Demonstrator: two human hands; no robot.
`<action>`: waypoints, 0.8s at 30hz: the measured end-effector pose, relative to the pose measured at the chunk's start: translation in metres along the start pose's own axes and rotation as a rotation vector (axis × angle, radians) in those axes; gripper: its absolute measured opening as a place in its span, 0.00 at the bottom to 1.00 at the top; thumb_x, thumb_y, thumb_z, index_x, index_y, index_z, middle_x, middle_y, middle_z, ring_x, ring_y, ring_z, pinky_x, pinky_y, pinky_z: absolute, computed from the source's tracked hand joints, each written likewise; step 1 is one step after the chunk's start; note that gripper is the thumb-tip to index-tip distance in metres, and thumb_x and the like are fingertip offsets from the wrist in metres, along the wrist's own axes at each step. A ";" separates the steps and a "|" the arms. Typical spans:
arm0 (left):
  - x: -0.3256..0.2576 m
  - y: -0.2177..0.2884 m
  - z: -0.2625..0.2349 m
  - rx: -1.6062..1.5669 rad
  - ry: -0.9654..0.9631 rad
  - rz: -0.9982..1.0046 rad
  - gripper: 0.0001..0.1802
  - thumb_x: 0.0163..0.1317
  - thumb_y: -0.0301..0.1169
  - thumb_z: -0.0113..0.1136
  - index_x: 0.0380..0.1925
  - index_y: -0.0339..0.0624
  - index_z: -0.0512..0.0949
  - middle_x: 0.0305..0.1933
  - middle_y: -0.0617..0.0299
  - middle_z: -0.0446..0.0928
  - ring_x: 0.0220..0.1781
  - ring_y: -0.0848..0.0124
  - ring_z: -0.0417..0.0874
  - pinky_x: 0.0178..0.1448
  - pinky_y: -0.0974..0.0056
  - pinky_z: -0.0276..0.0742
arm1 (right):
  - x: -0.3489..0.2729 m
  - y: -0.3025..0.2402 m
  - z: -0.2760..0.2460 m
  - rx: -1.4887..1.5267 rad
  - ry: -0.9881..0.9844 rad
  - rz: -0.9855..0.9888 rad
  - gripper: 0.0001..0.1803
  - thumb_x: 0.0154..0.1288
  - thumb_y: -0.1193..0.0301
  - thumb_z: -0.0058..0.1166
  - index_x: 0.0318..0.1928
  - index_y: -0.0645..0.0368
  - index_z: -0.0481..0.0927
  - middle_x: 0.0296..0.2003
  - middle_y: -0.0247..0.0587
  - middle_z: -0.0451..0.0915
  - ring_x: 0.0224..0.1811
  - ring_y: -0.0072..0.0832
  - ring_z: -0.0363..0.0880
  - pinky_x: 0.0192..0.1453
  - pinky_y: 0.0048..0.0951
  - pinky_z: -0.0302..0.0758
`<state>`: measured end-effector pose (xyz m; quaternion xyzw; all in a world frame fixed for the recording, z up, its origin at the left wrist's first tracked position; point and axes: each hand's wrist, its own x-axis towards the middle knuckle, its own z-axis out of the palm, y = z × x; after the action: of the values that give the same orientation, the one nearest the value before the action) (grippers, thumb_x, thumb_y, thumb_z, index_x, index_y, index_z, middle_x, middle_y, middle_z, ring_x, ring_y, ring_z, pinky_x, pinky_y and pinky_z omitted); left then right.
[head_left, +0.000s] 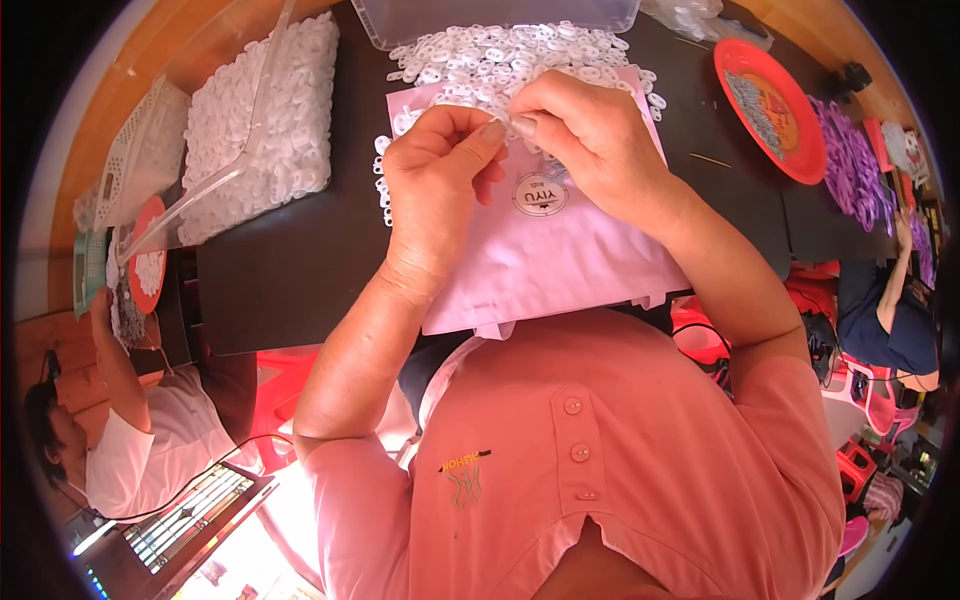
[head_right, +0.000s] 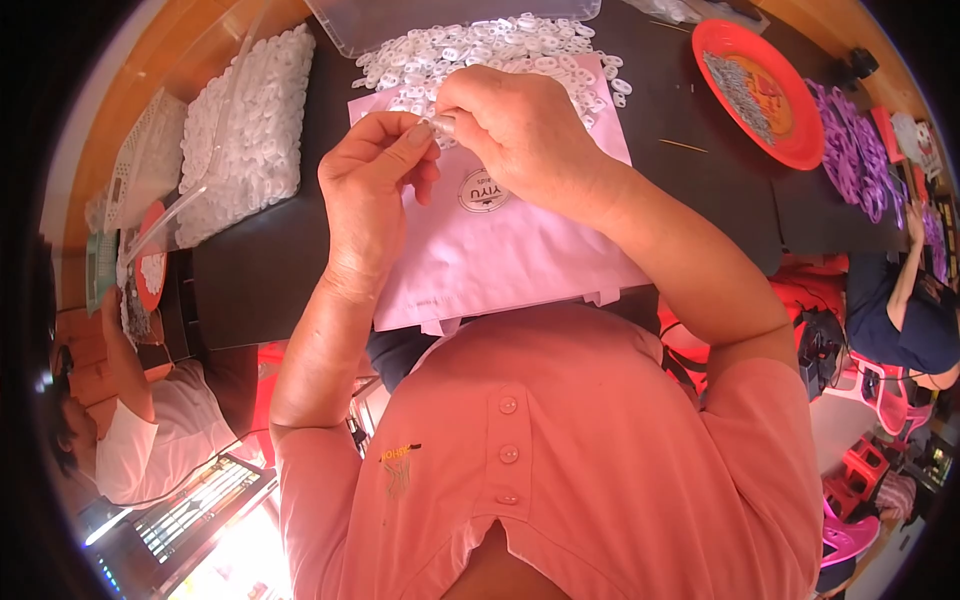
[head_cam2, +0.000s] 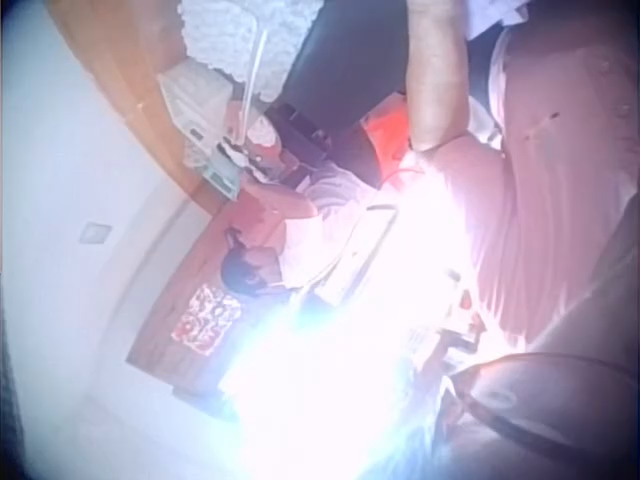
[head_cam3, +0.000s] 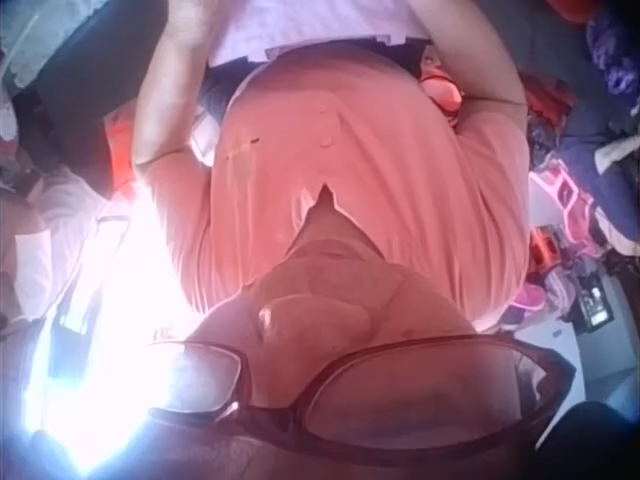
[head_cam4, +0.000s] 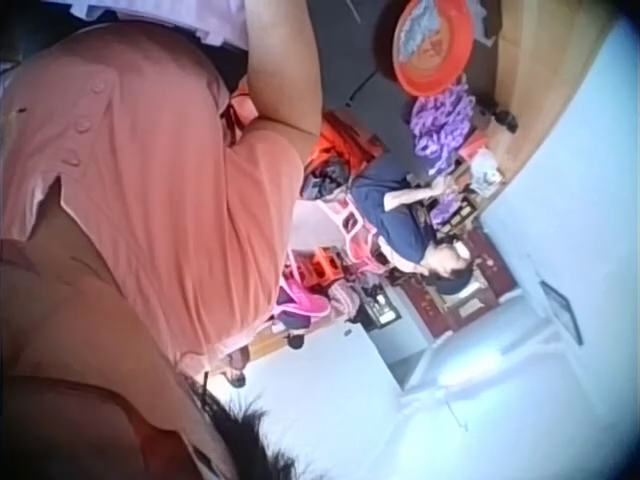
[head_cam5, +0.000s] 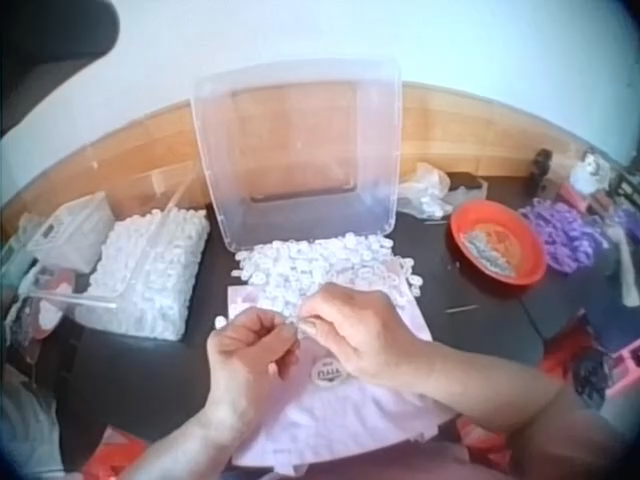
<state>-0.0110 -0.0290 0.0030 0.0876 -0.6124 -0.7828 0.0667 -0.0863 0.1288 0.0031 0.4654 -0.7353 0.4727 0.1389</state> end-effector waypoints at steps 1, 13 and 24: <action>0.000 -0.001 0.000 0.010 -0.003 0.015 0.04 0.64 0.25 0.60 0.33 0.34 0.78 0.27 0.63 0.79 0.24 0.79 0.75 0.24 0.74 0.68 | -0.001 0.000 0.000 0.004 -0.003 -0.001 0.05 0.59 0.80 0.53 0.36 0.61 0.76 0.28 0.45 0.78 0.25 0.40 0.78 0.29 0.35 0.72; 0.003 -0.019 -0.005 0.283 -0.015 0.251 0.05 0.61 0.26 0.60 0.31 0.34 0.77 0.24 0.66 0.75 0.26 0.80 0.73 0.31 0.72 0.69 | 0.010 -0.014 -0.006 0.345 -0.070 0.615 0.08 0.66 0.70 0.56 0.36 0.64 0.79 0.23 0.27 0.76 0.27 0.14 0.72 0.31 0.18 0.67; 0.006 -0.036 0.001 0.639 -0.144 0.500 0.07 0.53 0.27 0.59 0.27 0.33 0.78 0.24 0.47 0.78 0.28 0.55 0.81 0.35 0.57 0.76 | 0.115 -0.002 0.079 -0.380 -0.779 -0.068 0.10 0.53 0.72 0.56 0.38 0.57 0.81 0.32 0.43 0.83 0.34 0.38 0.80 0.40 0.39 0.74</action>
<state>-0.0173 -0.0208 -0.0319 -0.1025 -0.8302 -0.5171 0.1814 -0.1267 -0.0004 0.0381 0.5991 -0.7910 0.1133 -0.0503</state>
